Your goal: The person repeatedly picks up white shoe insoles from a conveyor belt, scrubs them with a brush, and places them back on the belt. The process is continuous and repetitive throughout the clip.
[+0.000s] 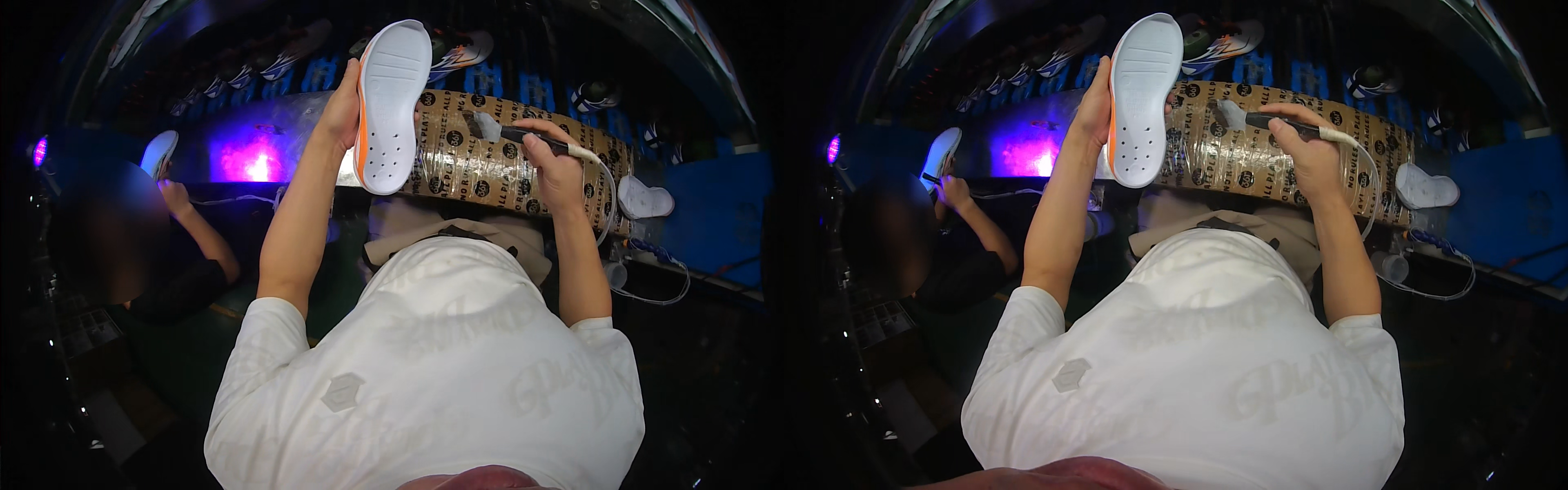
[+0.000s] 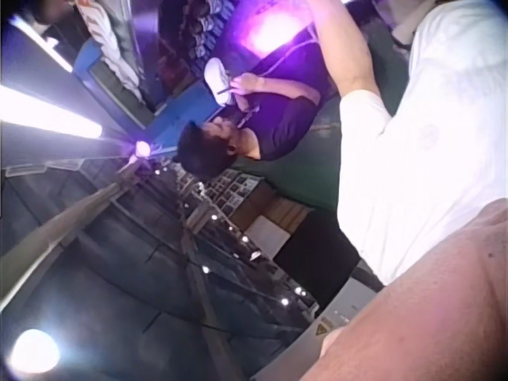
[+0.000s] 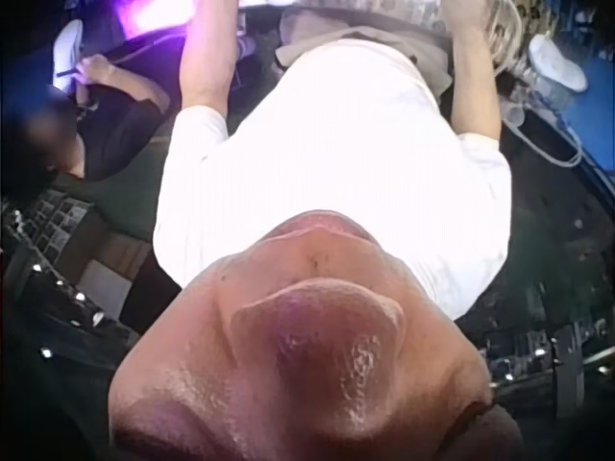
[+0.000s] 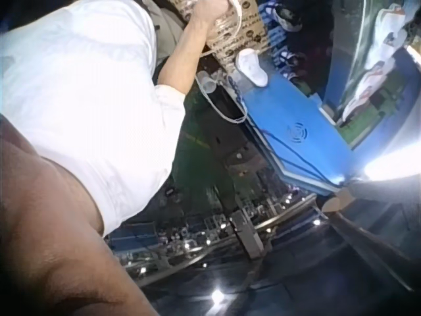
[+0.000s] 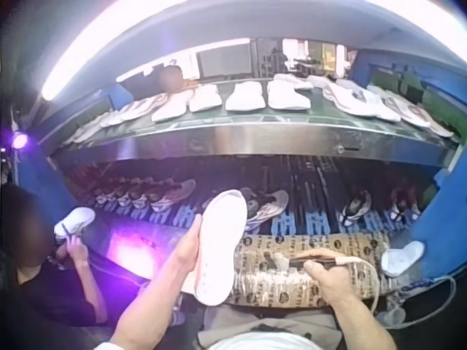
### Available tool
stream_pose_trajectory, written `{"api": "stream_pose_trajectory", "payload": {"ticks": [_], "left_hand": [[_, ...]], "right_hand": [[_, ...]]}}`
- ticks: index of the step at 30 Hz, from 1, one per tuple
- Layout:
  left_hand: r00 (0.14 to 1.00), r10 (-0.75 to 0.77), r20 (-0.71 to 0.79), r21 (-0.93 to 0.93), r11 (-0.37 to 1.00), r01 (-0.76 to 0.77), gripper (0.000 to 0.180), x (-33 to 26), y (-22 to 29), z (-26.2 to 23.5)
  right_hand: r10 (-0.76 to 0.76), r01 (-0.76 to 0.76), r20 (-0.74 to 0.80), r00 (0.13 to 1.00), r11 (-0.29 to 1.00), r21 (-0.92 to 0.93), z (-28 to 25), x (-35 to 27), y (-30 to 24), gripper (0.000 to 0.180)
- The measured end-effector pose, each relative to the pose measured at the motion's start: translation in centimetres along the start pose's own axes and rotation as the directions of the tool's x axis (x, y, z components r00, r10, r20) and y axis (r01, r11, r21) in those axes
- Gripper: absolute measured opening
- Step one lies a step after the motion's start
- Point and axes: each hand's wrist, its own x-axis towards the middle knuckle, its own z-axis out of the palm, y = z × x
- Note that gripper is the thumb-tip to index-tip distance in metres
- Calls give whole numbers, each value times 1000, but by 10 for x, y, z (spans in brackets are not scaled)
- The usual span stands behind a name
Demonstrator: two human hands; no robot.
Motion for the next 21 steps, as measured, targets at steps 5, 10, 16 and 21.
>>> {"api": "stream_pose_trajectory", "payload": {"ticks": [5,10,16,21], "left_hand": [[1000,2,31,55,998,-3,84,14,-3,4],[995,99,-6,-98,990,-99,99,21,-8,26],[957,271,108,-327,918,-223,100,29,-13,47],[947,259,189,-112,964,-241,93,27,10,57]], "right_hand": [[61,-63,14,998,955,291,11,1,5,24],[66,-70,30,997,983,171,36,0,-12,24],[-162,178,74,984,919,-351,70,-5,-22,25],[-35,247,447,894,870,-426,51,-2,-50,27]]}}
